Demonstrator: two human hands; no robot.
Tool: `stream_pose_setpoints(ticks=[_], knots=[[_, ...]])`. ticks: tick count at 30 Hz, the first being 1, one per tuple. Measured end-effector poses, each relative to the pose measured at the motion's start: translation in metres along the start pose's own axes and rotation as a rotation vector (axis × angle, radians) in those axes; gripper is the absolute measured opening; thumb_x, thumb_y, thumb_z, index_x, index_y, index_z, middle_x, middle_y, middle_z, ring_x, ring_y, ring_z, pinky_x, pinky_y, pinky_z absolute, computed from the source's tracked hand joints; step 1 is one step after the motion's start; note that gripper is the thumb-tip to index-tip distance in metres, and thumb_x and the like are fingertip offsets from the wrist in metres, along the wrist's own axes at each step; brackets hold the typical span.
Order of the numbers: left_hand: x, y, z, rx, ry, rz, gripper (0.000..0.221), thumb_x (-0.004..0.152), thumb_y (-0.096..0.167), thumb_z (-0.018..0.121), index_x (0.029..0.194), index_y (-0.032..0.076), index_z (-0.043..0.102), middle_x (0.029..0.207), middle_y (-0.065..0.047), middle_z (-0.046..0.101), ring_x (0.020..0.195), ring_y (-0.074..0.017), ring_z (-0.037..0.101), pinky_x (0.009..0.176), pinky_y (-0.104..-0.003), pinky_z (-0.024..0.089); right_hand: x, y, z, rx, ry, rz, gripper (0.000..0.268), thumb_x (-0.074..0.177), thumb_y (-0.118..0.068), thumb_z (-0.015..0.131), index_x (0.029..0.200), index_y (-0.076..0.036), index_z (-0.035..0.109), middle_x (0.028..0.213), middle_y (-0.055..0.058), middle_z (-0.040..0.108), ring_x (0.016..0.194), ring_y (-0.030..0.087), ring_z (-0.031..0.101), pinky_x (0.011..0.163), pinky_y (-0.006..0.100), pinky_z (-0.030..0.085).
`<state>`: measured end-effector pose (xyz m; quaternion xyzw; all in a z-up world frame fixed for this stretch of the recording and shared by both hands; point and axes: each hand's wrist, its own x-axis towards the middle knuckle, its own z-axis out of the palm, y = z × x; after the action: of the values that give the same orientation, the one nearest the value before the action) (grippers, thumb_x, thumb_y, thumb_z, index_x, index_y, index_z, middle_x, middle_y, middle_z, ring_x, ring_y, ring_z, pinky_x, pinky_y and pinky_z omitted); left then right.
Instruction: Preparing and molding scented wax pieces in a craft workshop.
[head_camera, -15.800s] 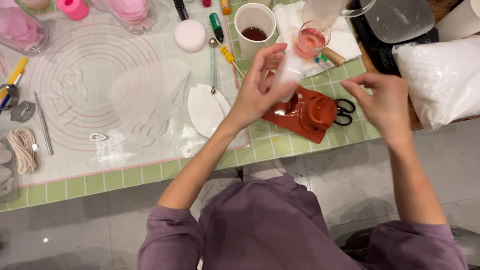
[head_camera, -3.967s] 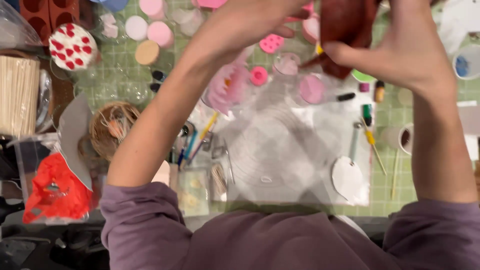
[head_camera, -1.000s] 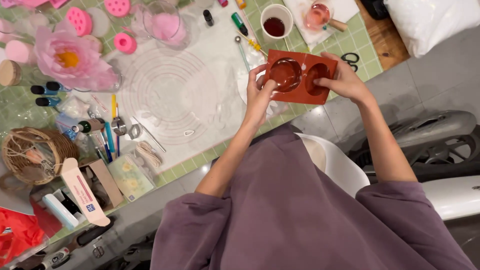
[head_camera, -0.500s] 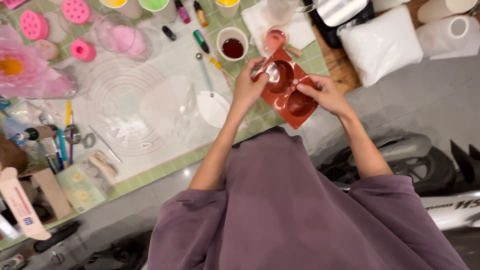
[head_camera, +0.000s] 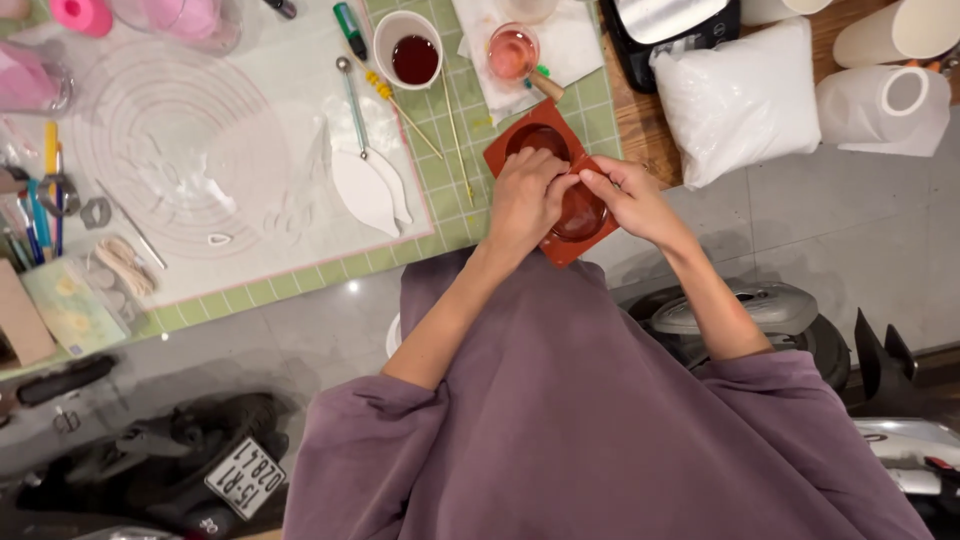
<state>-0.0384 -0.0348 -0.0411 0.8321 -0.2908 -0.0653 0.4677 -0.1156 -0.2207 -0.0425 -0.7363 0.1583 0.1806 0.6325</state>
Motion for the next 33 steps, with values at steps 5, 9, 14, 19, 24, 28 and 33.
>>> stream_pose_setpoints(ticks=[5,9,14,19,24,28,33], knots=[[0.007,-0.032,0.023,-0.243,-0.128,-0.096,0.015,0.088,0.015,0.077,0.090,0.001,0.075,0.082,-0.009,0.069,0.078,-0.0243,0.064,0.070,-0.038,0.050,0.003,0.018,-0.015,-0.238,0.012,-0.086,0.027,0.112,-0.021,0.056,0.118,0.001,0.068,0.090,0.002,0.068,0.081,0.013,0.060,0.076,0.028,0.051],[0.025,-0.047,0.034,-0.581,-0.020,-0.442,0.017,0.094,0.016,0.070,0.093,0.001,0.077,0.075,-0.006,0.073,0.067,-0.0076,0.064,0.060,-0.027,0.051,0.003,0.040,-0.033,0.113,-0.040,0.049,0.027,0.108,-0.018,0.052,0.126,-0.002,0.065,0.104,-0.001,0.071,0.090,0.008,0.063,0.080,0.026,0.053],[0.025,-0.085,0.037,-0.185,0.145,-0.592,0.028,0.100,0.017,0.078,0.085,-0.006,0.073,0.068,-0.018,0.061,0.059,-0.0239,0.052,0.061,-0.039,0.045,-0.007,0.063,-0.046,0.209,0.022,0.079,0.026,0.111,-0.016,0.051,0.129,-0.001,0.062,0.109,0.001,0.069,0.094,0.007,0.061,0.083,0.027,0.053],[0.013,-0.071,0.027,0.202,0.050,-0.235,0.039,0.076,-0.008,0.057,0.112,0.003,0.071,0.107,-0.015,0.067,0.101,-0.0384,0.065,0.085,-0.049,0.052,-0.009,0.072,-0.047,0.247,0.110,-0.051,0.025,0.110,-0.010,0.053,0.132,0.001,0.059,0.118,0.001,0.067,0.107,0.008,0.061,0.096,0.027,0.052],[0.026,-0.003,0.038,0.007,-0.059,0.021,0.027,0.085,0.013,0.075,0.111,0.006,0.073,0.107,-0.010,0.062,0.102,-0.0318,0.060,0.088,-0.044,0.050,-0.004,0.063,-0.044,0.205,0.132,-0.040,0.028,0.108,-0.007,0.053,0.135,0.000,0.057,0.117,0.002,0.067,0.105,0.008,0.060,0.094,0.027,0.051],[0.029,-0.003,0.060,0.081,-0.120,0.041,0.028,0.080,0.016,0.079,0.106,0.006,0.076,0.099,-0.007,0.063,0.095,-0.0294,0.058,0.083,-0.043,0.046,-0.004,0.053,-0.042,0.230,0.122,-0.043,0.027,0.108,-0.007,0.053,0.134,0.000,0.058,0.117,0.002,0.067,0.102,0.008,0.059,0.091,0.026,0.051],[0.028,-0.015,0.072,-0.010,-0.073,-0.133,0.017,0.074,0.011,0.083,0.090,0.007,0.077,0.090,-0.004,0.068,0.090,-0.0280,0.057,0.081,-0.041,0.048,-0.002,0.061,-0.040,0.060,0.153,-0.083,0.021,0.110,-0.006,0.056,0.129,0.000,0.061,0.109,0.004,0.065,0.096,0.010,0.056,0.087,0.026,0.048]])
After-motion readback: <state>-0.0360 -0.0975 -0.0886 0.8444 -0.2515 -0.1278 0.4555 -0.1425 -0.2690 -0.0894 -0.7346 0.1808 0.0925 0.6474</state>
